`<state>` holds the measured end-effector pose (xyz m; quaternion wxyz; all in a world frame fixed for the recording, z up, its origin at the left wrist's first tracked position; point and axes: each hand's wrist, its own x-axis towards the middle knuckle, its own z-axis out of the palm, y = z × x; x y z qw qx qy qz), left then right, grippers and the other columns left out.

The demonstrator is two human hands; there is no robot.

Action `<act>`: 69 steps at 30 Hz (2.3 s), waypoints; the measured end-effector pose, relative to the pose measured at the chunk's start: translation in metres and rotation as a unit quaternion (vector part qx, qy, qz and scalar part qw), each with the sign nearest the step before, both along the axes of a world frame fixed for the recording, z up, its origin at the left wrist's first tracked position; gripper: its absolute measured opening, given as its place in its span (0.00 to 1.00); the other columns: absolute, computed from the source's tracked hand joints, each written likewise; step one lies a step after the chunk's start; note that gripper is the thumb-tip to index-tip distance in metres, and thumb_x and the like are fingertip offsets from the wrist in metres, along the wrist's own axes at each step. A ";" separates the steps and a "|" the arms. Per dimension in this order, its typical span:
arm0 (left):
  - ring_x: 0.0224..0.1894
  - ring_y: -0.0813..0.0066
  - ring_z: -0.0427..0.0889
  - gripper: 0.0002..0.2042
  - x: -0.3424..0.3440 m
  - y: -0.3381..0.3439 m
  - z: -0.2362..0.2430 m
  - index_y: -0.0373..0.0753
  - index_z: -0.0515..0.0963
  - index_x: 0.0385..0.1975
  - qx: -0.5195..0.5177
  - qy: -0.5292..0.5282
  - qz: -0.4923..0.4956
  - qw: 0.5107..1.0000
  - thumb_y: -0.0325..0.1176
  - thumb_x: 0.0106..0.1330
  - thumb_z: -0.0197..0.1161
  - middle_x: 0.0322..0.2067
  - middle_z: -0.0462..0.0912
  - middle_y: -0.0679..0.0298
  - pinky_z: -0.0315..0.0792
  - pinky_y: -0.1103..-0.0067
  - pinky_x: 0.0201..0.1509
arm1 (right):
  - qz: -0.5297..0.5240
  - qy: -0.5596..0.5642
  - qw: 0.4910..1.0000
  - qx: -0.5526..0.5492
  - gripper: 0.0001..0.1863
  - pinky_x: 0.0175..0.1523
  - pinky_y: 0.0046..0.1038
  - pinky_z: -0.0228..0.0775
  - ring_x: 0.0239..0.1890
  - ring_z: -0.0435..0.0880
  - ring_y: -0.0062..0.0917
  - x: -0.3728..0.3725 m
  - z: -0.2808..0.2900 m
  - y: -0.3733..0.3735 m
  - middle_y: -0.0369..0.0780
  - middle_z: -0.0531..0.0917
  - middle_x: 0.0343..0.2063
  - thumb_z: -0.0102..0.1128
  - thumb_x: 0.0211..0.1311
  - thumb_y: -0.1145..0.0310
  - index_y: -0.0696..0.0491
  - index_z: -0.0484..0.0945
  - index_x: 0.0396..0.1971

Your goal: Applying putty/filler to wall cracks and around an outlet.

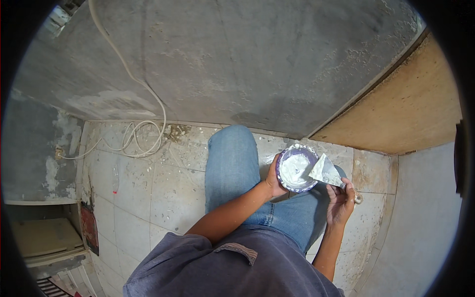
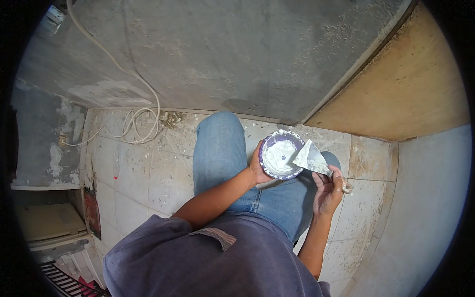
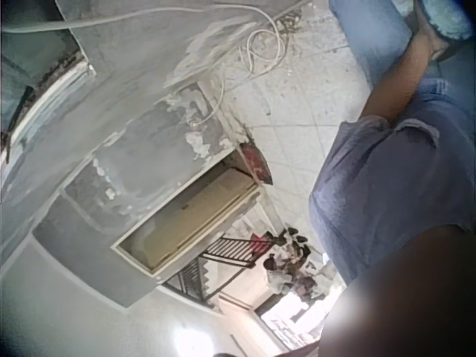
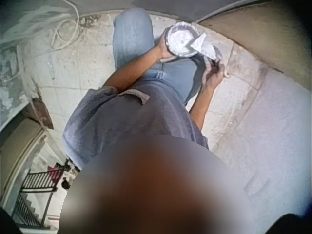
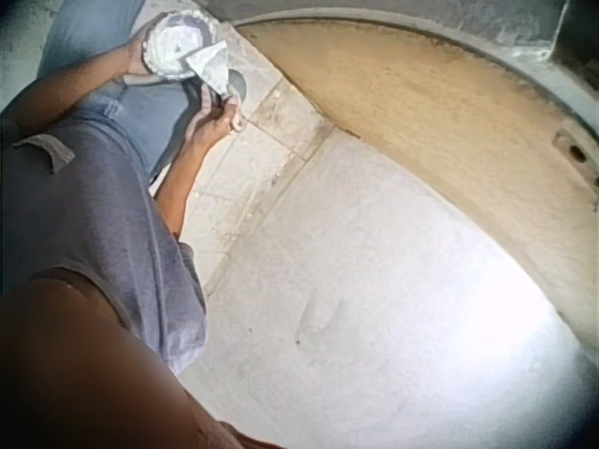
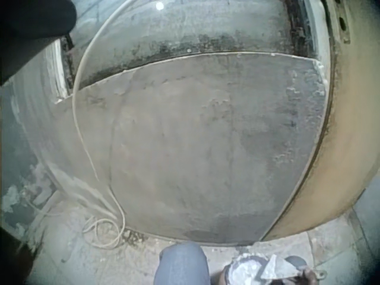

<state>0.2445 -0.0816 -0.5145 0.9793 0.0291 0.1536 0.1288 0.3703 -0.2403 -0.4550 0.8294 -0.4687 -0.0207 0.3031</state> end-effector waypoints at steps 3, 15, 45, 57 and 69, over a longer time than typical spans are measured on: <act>0.63 0.57 0.68 0.34 0.001 -0.003 -0.002 0.45 0.66 0.63 -0.034 -0.003 0.000 0.999 0.63 0.65 0.40 0.62 0.68 0.59 0.61 0.58 0.66 | 0.013 -0.009 1.000 -0.002 0.15 0.43 0.33 0.83 0.37 0.84 0.30 0.002 -0.001 -0.004 0.44 0.81 0.38 0.52 0.66 0.64 0.61 0.74 0.42; 0.65 0.53 0.64 0.37 -0.035 0.004 0.013 0.46 0.63 0.65 -0.041 -0.076 0.145 0.986 0.66 0.62 0.42 0.64 0.64 0.56 0.57 0.52 0.68 | 0.019 0.084 0.993 0.081 0.18 0.48 0.35 0.81 0.43 0.83 0.37 0.002 -0.013 0.016 0.48 0.80 0.41 0.55 0.64 0.63 0.62 0.74 0.46; 0.64 0.48 0.60 0.36 -0.196 0.135 0.079 0.42 0.62 0.63 0.078 0.042 0.418 0.904 0.56 0.58 0.58 0.62 0.61 0.48 0.74 0.53 0.53 | 0.082 0.182 0.976 0.090 0.21 0.57 0.39 0.75 0.46 0.81 0.42 -0.056 -0.080 0.114 0.54 0.77 0.45 0.49 0.66 0.63 0.63 0.69 0.51; 0.62 0.44 0.63 0.37 -0.149 0.192 0.011 0.38 0.62 0.62 0.090 0.011 0.176 0.980 0.56 0.58 0.60 0.61 0.61 0.42 0.73 0.53 0.55 | -0.097 0.240 0.965 0.045 0.22 0.57 0.38 0.75 0.47 0.79 0.41 -0.145 -0.193 0.188 0.47 0.71 0.46 0.46 0.66 0.63 0.63 0.68 0.53; 0.59 0.36 0.64 0.35 -0.164 0.182 0.024 0.38 0.63 0.62 0.053 -0.092 0.065 0.992 0.55 0.61 0.58 0.58 0.62 0.34 0.70 0.55 0.60 | -0.278 0.194 0.935 0.103 0.21 0.59 0.41 0.73 0.52 0.75 0.46 -0.144 -0.203 0.218 0.49 0.67 0.51 0.49 0.66 0.67 0.67 0.67 0.52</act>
